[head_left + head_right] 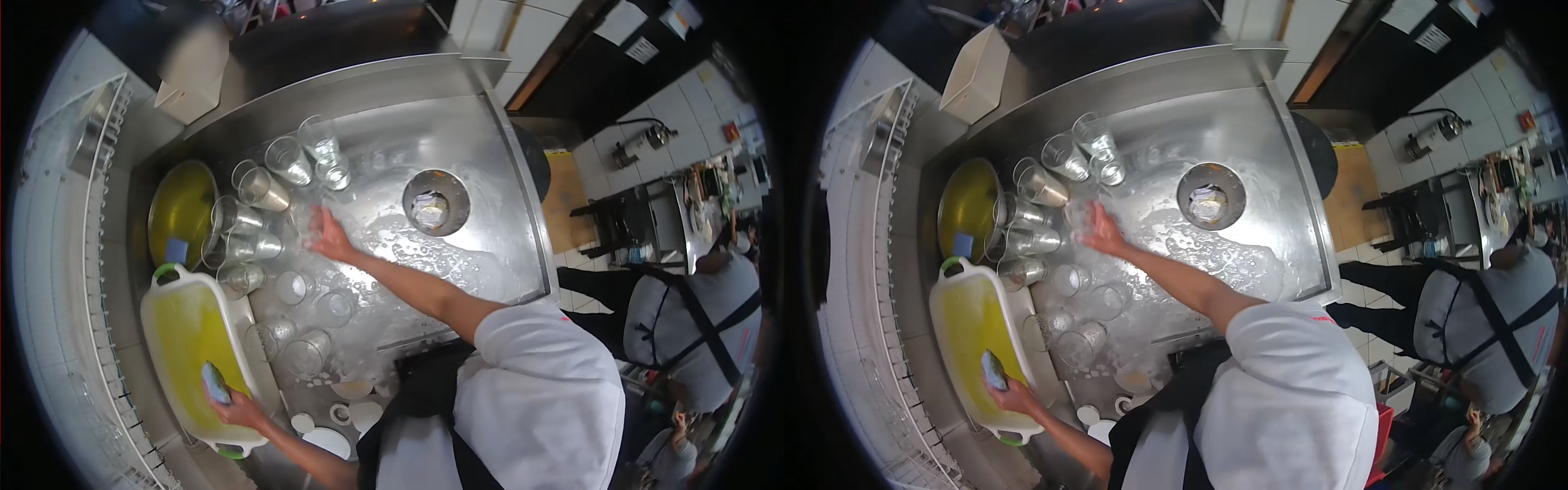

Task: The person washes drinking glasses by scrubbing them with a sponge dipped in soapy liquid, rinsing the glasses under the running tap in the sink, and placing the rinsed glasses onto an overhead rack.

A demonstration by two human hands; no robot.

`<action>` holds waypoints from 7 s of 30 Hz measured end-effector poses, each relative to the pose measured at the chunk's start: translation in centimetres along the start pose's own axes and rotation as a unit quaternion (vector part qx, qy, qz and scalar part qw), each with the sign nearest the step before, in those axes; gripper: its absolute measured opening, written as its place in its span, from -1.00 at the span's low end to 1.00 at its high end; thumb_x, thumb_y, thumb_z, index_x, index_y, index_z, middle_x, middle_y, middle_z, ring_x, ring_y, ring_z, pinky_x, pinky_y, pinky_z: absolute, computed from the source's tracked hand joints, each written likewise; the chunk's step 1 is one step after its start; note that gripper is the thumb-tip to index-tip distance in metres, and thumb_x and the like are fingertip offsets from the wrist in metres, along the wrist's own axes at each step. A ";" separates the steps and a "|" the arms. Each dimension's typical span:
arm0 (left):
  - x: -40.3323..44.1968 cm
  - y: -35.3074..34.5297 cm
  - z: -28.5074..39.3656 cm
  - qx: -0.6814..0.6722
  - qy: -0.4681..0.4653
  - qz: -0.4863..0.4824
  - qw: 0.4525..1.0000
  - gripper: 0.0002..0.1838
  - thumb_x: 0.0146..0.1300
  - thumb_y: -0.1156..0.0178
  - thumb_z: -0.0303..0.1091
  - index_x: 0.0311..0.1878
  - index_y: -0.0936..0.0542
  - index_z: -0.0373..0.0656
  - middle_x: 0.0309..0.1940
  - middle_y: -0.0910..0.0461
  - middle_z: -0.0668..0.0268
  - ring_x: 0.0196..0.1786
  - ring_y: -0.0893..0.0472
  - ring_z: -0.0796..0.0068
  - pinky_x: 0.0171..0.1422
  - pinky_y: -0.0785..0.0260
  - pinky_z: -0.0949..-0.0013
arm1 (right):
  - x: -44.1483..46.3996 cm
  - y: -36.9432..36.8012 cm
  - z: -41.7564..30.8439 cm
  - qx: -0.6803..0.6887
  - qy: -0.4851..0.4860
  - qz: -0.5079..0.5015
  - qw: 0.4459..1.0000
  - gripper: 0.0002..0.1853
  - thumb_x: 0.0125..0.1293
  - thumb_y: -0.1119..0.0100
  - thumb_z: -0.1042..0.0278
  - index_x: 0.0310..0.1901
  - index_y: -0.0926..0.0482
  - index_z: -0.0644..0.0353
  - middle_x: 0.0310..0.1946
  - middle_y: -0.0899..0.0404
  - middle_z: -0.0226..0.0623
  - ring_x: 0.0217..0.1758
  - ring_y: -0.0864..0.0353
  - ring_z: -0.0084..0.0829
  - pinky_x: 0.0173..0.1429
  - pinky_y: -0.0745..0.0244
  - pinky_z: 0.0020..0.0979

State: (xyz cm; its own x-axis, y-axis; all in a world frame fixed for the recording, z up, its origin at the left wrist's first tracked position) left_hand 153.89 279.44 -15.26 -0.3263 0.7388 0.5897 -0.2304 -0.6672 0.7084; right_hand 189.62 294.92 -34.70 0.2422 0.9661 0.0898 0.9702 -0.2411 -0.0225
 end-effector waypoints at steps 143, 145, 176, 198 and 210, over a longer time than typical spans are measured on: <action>1.7 -3.9 -3.9 0.094 0.079 -0.099 0.987 -0.25 0.05 -0.40 -0.22 0.31 -0.34 -0.19 0.36 -0.18 -0.11 0.37 -0.20 -0.16 0.45 -0.08 0.03 | -10.2 11.0 -3.0 0.106 -0.049 0.019 0.993 -0.14 0.22 -0.20 0.48 0.45 0.12 0.25 0.49 0.05 -0.07 0.56 0.08 -0.20 0.56 0.13 -0.18; 2.6 -4.2 -3.3 0.111 0.115 -0.115 0.980 -0.19 0.02 -0.42 -0.20 0.35 -0.30 -0.16 0.42 -0.08 -0.10 0.44 -0.11 -0.13 0.49 -0.03 0.01 | -4.5 11.5 -1.3 0.007 -0.011 0.061 0.998 -0.13 0.22 -0.29 0.38 0.44 0.06 0.27 0.45 -0.03 -0.04 0.54 0.01 -0.19 0.54 0.04 -0.21; 2.6 -3.1 -3.7 0.060 0.111 -0.079 0.989 -0.64 -0.04 -0.26 -0.47 -0.08 -0.60 -0.14 -0.26 -0.53 0.13 -0.18 -0.55 0.02 -0.07 -0.45 0.07 | -4.0 11.9 -15.5 -0.071 0.041 -0.167 0.982 -0.10 -0.12 -0.38 0.39 0.33 -0.18 0.26 -0.14 -0.50 -0.29 -0.06 -0.51 -0.40 0.11 -0.43 -0.34; -8.9 11.8 11.2 -0.316 0.001 0.164 0.934 -0.70 0.06 -0.28 -0.63 -0.09 -0.59 -0.31 -0.26 -0.62 0.10 -0.24 -0.63 0.16 -0.17 -0.46 0.25 | -23.2 -3.4 -23.9 0.268 -0.366 -0.491 0.744 -0.05 0.07 -0.24 0.22 0.47 0.07 -0.05 -0.23 -0.48 -0.10 -0.35 -0.64 -0.18 -0.31 -0.67 -0.20; -14.7 5.2 17.1 -0.635 0.091 -0.648 0.411 -0.55 0.03 -0.32 -0.34 0.01 -0.54 -0.29 -0.13 -0.62 0.11 -0.05 -0.63 0.30 0.12 -0.44 0.29 | -23.2 4.9 -28.3 -0.357 0.168 -0.592 0.703 0.10 -0.20 -0.34 0.38 0.47 0.02 -0.05 -0.12 -0.51 0.05 -0.19 -0.58 0.07 -0.08 -0.52 -0.10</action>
State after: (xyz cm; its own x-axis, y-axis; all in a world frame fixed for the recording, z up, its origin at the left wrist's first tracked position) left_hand 173.19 266.76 -13.59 0.7881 0.6096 -0.0850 -0.5737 0.6775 -0.4603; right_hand 188.79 268.70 -8.71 -0.8648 0.4814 -0.1428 0.2153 0.6123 0.7607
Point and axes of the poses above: each hand's wrist, its own x-axis towards the middle knuckle, its own y-axis out of the back of the hand, z = x × y, the point moved 3 cm from there along x, towards the middle knuckle
